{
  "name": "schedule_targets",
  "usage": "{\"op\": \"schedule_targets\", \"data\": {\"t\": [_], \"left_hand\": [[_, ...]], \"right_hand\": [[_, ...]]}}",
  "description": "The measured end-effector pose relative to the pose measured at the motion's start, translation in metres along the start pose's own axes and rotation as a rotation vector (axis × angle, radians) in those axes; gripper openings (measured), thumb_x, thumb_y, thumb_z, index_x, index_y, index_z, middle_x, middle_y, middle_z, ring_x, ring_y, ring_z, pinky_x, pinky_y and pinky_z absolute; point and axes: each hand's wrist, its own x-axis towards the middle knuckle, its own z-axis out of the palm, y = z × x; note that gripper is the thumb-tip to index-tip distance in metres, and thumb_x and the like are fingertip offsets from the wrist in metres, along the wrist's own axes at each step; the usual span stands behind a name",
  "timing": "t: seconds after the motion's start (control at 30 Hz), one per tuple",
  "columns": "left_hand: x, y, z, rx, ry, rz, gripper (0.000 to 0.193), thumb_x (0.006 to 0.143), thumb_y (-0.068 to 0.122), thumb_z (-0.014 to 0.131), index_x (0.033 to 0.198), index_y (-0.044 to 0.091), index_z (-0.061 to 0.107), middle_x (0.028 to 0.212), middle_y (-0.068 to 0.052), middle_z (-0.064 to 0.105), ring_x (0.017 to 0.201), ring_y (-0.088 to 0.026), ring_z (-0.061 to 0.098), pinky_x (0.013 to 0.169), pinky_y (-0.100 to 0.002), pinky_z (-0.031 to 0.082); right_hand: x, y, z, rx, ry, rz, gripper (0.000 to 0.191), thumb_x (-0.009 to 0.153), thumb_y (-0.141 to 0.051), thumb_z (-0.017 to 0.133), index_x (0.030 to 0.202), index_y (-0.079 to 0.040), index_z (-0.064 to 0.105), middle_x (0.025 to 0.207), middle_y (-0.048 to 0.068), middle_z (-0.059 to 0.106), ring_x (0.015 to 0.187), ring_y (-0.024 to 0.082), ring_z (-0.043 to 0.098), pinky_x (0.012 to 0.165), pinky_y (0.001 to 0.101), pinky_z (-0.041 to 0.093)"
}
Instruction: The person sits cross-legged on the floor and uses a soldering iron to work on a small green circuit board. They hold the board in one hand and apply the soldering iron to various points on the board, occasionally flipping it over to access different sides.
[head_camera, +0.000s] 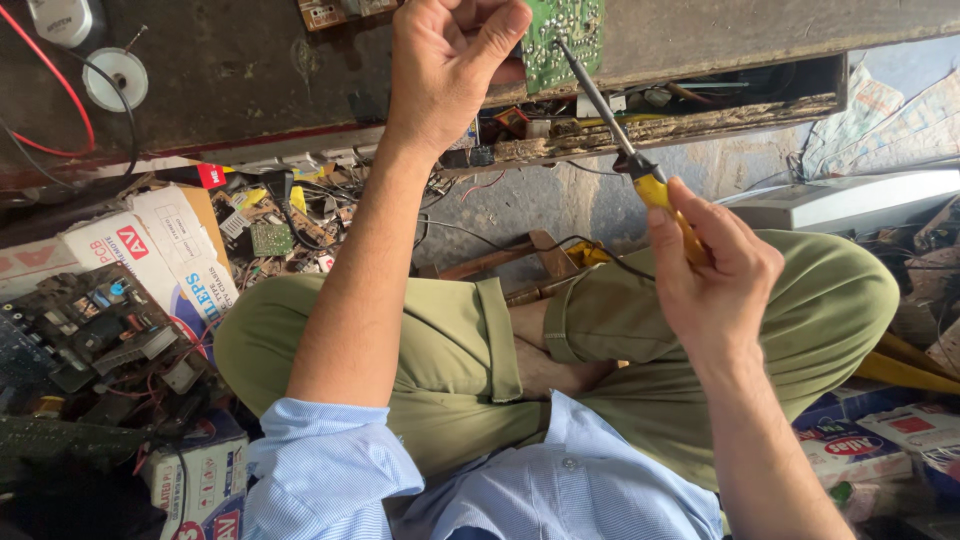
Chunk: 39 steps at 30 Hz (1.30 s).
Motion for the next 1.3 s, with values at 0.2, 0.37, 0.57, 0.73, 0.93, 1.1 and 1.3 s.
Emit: {"op": "schedule_targets", "data": {"t": [0.2,0.37,0.57,0.73,0.93,1.1,1.3], "left_hand": [[0.003,-0.003,-0.002,0.033,-0.047,0.121,0.015,0.11,0.017,0.073,0.113,0.003,0.071,0.096,0.0,0.071,0.086,-0.006,0.063,0.073,-0.021,0.055],[0.0,0.001,0.001,0.009,-0.045,0.071,0.015,0.11,0.019,0.072,0.111,0.004,0.071,0.094,0.002,0.07,0.079,-0.004,0.062,0.07,-0.021,0.055],[0.001,0.002,-0.002,0.115,-0.051,0.221,0.016,0.114,0.019,0.075,0.118,0.004,0.07,0.099,0.0,0.071,0.088,-0.008,0.064,0.078,-0.024,0.053],[0.001,-0.002,-0.003,0.074,-0.01,0.056,0.017,0.107,0.02,0.075,0.103,0.005,0.067,0.085,0.006,0.06,0.076,-0.004,0.051,0.069,-0.022,0.041],[0.001,-0.004,-0.001,0.0,-0.042,0.068,0.017,0.111,0.019,0.073,0.108,0.003,0.069,0.091,0.004,0.065,0.076,-0.004,0.054,0.067,-0.021,0.045],[0.002,-0.003,-0.002,0.034,-0.069,0.129,0.019,0.111,0.022,0.072,0.115,0.003,0.07,0.098,0.0,0.071,0.084,-0.006,0.063,0.074,-0.022,0.053],[-0.001,0.0,-0.001,-0.021,-0.037,0.008,0.02,0.107,0.022,0.072,0.115,0.003,0.069,0.099,0.0,0.072,0.092,-0.008,0.07,0.081,-0.029,0.069]], "right_hand": [[0.008,-0.012,-0.044,0.178,0.097,0.174,0.02,0.107,-0.01,0.072,0.125,-0.003,0.073,0.093,0.009,0.074,0.064,0.006,0.058,0.053,0.0198,0.038],[0.021,-0.015,-0.066,-0.109,0.056,0.244,0.024,0.105,-0.008,0.072,0.127,0.0,0.073,0.086,0.003,0.067,0.069,0.001,0.052,0.058,0.0177,0.036],[0.013,-0.009,-0.049,0.111,0.097,0.288,0.022,0.105,-0.012,0.075,0.123,0.0,0.073,0.086,0.001,0.066,0.066,0.001,0.05,0.058,0.018,0.035],[0.004,0.003,-0.029,0.104,-0.004,0.137,0.02,0.112,-0.008,0.077,0.128,0.004,0.073,0.096,0.006,0.073,0.08,0.003,0.061,0.071,0.0164,0.046],[0.006,0.004,-0.012,0.158,-0.04,0.166,0.021,0.109,-0.008,0.075,0.127,0.002,0.072,0.102,0.004,0.075,0.094,0.004,0.067,0.085,0.0188,0.052],[0.007,0.006,-0.009,0.145,-0.068,0.212,0.023,0.107,-0.008,0.076,0.129,0.001,0.073,0.099,0.004,0.075,0.09,0.004,0.065,0.08,0.0182,0.051],[0.008,0.028,0.001,0.478,-0.119,0.4,0.023,0.103,-0.004,0.074,0.125,0.001,0.073,0.097,0.006,0.074,0.081,0.004,0.064,0.069,0.0179,0.05]]}}
